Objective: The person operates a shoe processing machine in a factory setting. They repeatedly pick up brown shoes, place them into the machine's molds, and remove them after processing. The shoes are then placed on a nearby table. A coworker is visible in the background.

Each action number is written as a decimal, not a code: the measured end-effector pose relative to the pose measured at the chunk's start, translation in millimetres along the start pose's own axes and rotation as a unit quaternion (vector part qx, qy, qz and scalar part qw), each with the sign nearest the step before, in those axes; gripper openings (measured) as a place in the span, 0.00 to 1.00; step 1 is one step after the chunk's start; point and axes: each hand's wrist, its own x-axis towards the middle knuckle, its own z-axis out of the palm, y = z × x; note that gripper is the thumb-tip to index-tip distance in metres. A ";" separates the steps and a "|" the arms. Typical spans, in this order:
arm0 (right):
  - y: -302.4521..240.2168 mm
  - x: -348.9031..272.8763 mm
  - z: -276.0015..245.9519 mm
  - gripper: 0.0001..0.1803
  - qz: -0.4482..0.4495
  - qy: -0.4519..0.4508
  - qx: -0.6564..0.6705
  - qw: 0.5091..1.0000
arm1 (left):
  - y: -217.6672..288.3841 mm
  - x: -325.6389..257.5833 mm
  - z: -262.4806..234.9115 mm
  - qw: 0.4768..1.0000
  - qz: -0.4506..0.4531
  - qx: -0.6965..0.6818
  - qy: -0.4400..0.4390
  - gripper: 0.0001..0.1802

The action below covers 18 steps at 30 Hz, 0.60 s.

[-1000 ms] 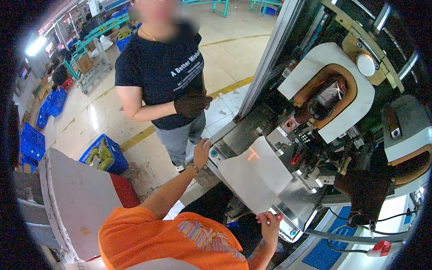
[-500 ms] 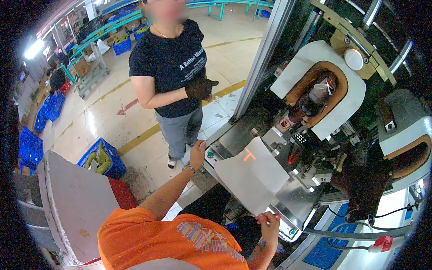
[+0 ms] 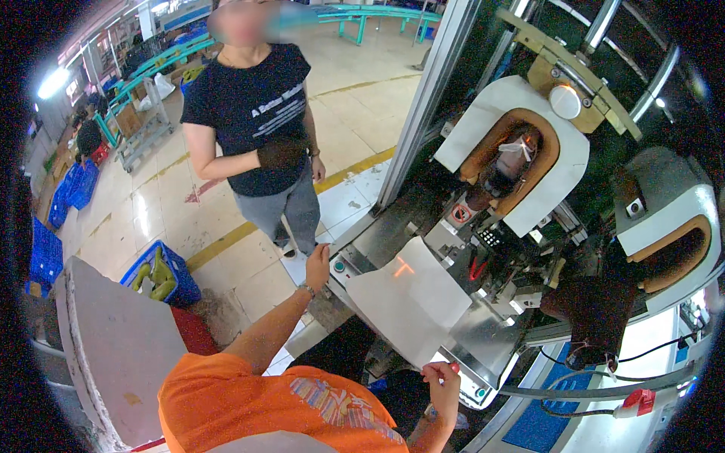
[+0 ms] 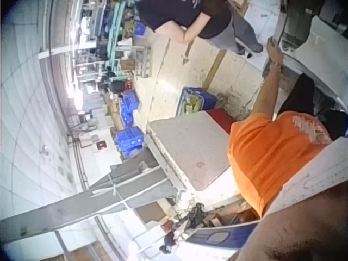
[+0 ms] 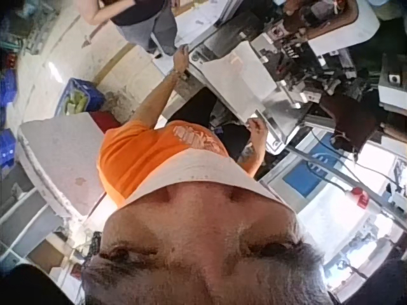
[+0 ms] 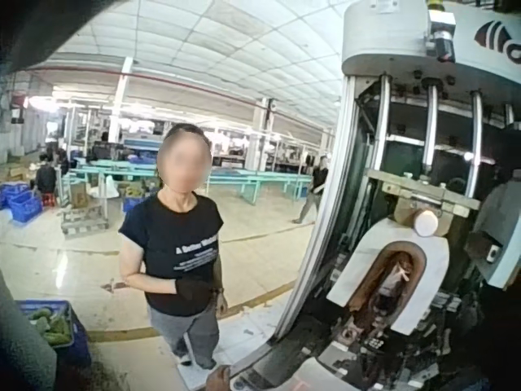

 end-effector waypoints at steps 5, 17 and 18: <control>-8.0 -5.5 -0.7 0.05 0.008 0.010 0.007 1.000 | -10.8 1.4 3.1 1.000 0.023 0.006 0.011 0.14; -91.0 -67.8 -65.2 0.04 -0.157 0.123 0.076 0.977 | -13.5 5.2 10.6 1.000 0.019 0.014 0.019 0.15; -95.9 -69.1 -66.3 0.03 -0.160 0.126 0.103 0.974 | -11.4 8.6 11.0 1.000 0.020 0.014 0.019 0.15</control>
